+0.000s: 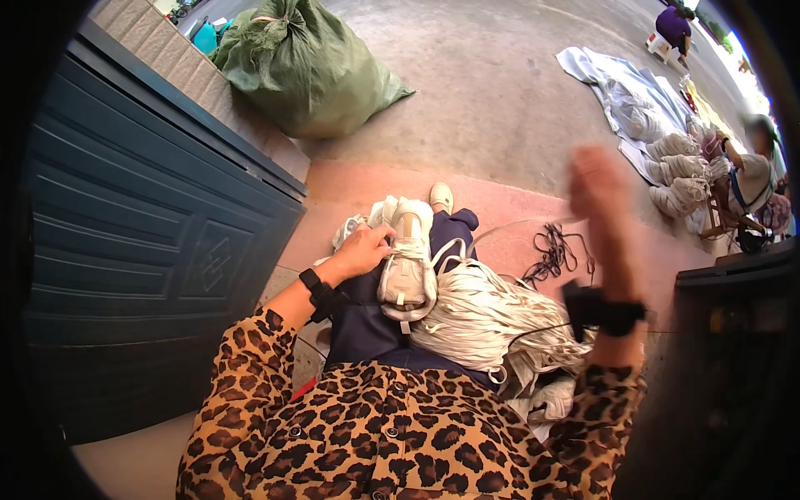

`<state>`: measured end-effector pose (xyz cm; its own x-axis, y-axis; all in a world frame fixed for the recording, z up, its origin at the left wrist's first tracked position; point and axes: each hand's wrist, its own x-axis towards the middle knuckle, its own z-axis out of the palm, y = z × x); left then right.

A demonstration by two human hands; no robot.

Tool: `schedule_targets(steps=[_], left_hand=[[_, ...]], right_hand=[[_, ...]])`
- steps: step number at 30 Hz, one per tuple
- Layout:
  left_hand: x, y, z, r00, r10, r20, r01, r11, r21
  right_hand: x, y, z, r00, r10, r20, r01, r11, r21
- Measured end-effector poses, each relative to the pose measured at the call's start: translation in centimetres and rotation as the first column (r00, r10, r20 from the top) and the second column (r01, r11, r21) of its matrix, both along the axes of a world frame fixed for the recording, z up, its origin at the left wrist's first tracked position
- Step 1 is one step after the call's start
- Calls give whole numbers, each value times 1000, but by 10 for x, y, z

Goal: Insert and thread laces through the eyelets of white athletic shoe uppers.

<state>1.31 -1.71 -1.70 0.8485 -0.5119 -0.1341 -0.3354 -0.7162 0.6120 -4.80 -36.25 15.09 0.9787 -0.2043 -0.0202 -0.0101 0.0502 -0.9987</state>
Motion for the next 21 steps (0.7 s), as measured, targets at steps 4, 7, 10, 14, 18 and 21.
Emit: schedule_targets(steps=[4,7,10,14,18,21], left_hand=[[4,9,-6,980,27,-197,-46,995,-93],[8,8,0,858,99,-503,-244,942,-231],[8,9,8,775,96,-625,-329,906,-267],[8,14,8,728,102,-678,-390,875,-287],[10,12,5,689,99,-718,-473,813,-341],[11,4,10,661,50,-749,-494,780,-384]], right_hand=[[-4,134,-123,863,421,-280,-505,741,-442],[-15,181,-149,927,319,-196,-354,579,-734],[-11,197,-173,948,318,-2,-191,566,-802],[-3,206,-179,923,380,-51,-177,304,-936],[0,208,-172,864,475,-166,-205,30,-978],[4,189,-147,764,544,-346,-374,-63,-925]])
